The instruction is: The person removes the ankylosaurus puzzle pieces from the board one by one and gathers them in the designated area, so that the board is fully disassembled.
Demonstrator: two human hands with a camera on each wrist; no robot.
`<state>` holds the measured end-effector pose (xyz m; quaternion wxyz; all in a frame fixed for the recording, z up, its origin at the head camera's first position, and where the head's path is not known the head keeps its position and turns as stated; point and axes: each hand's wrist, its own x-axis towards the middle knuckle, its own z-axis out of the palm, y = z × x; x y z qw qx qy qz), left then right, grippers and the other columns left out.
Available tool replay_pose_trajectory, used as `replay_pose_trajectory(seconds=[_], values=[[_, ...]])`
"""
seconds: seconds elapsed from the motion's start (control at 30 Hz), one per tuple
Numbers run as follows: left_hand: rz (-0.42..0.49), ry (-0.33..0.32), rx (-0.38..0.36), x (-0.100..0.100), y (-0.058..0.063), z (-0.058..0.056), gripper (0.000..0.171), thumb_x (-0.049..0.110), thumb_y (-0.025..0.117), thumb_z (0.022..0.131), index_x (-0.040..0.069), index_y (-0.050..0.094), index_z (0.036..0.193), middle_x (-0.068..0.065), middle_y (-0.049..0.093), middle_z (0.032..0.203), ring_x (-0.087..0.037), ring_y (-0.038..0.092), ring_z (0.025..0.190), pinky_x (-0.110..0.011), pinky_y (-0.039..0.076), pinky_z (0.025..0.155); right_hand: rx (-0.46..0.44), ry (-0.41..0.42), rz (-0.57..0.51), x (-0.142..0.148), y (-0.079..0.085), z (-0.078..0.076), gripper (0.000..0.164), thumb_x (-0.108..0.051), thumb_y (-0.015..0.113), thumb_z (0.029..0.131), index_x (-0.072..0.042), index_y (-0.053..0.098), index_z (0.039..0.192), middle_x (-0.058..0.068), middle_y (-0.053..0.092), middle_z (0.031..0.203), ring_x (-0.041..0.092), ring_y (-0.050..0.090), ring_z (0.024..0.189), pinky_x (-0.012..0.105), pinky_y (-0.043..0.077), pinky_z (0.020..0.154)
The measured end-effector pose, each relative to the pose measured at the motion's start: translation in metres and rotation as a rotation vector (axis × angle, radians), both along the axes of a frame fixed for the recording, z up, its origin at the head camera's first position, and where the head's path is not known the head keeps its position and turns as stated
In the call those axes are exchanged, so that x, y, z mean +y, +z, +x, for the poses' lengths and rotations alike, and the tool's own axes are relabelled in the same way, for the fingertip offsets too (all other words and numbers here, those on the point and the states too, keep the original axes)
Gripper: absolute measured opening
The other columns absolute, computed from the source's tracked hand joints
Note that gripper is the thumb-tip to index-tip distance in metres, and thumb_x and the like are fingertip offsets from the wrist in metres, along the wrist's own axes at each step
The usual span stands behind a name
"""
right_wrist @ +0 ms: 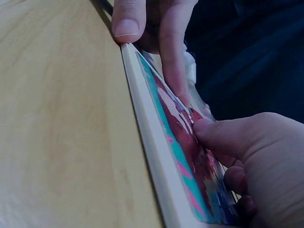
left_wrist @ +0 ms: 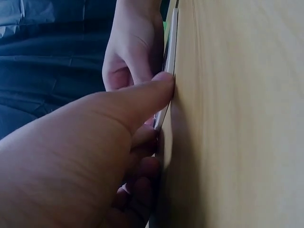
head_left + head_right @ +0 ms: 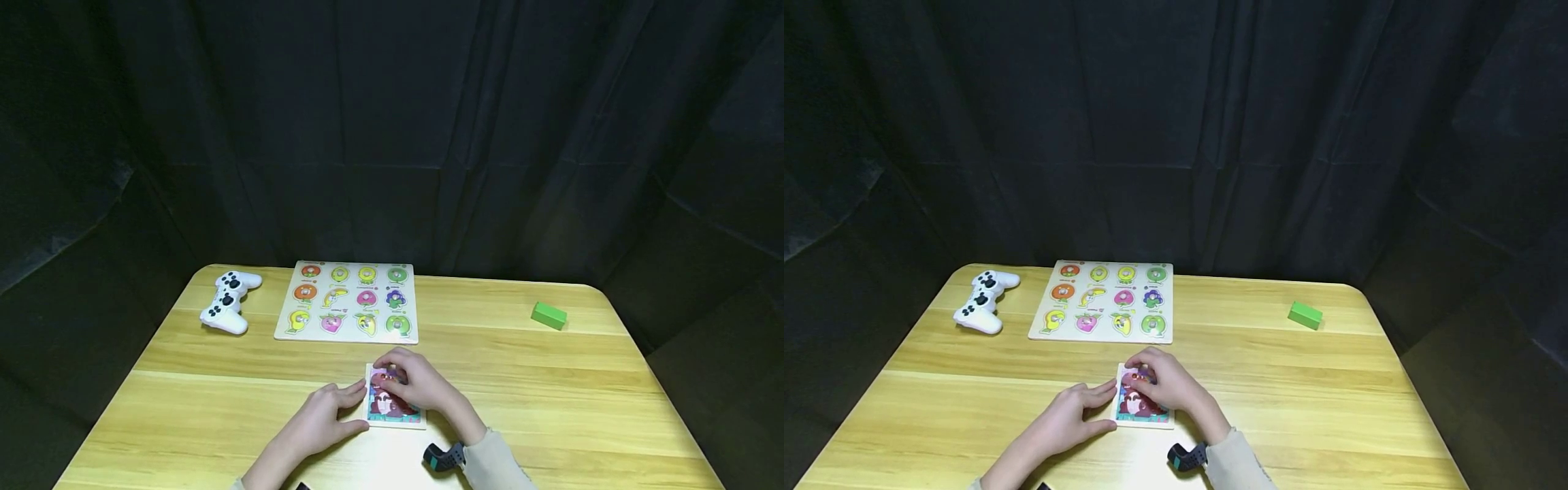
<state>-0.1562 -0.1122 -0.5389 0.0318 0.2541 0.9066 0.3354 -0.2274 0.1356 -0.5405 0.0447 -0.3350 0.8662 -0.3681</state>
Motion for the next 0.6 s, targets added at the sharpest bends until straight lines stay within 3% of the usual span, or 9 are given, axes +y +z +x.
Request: replay_pose_trajectory(seconds=[0.1, 0.2, 0.37, 0.6], values=[[-0.012, 0.01, 0.001, 0.0016, 0.0003, 0.0013, 0.062, 0.039, 0.084, 0.091, 0.004, 0.068, 0.14, -0.005, 0.06, 0.151, -0.023, 0.068, 0.107, -0.048, 0.056, 0.103, 0.005, 0.006, -0.001, 0.0007, -0.0021, 0.0, 0.026, -0.021, 0.075, 0.101, -0.014, 0.073, 0.126, -0.002, 0.069, 0.117, 0.008, 0.052, 0.087, 0.025, 0.048, 0.078], [-0.014, 0.018, -0.005, 0.0027, 0.0009, 0.002, 0.064, 0.04, 0.084, 0.091, 0.004, 0.067, 0.141, -0.006, 0.06, 0.152, -0.034, 0.066, 0.121, -0.06, 0.047, 0.113, 0.002, 0.014, -0.01, 0.0016, -0.0026, -0.0002, 0.029, -0.019, 0.077, 0.099, -0.013, 0.073, 0.127, -0.002, 0.069, 0.117, 0.008, 0.052, 0.087, 0.025, 0.048, 0.077], [-0.011, 0.021, -0.014, 0.0032, 0.0011, 0.0018, 0.064, 0.04, 0.083, 0.091, 0.004, 0.067, 0.141, -0.005, 0.06, 0.153, -0.034, 0.067, 0.119, -0.061, 0.046, 0.114, 0.029, 0.012, -0.019, 0.0024, -0.0045, -0.0007, 0.026, -0.021, 0.076, 0.1, -0.014, 0.074, 0.125, -0.002, 0.07, 0.116, 0.006, 0.054, 0.088, 0.024, 0.049, 0.077], [-0.002, 0.021, -0.034, 0.0025, 0.0001, 0.001, 0.064, 0.038, 0.084, 0.091, 0.003, 0.067, 0.141, -0.005, 0.058, 0.154, -0.045, 0.059, 0.134, -0.064, 0.039, 0.119, 0.049, 0.008, -0.028, 0.0038, -0.006, -0.0003, 0.028, -0.02, 0.078, 0.098, -0.011, 0.075, 0.124, -0.004, 0.068, 0.109, 0.002, 0.048, 0.075, 0.022, 0.045, 0.069]])
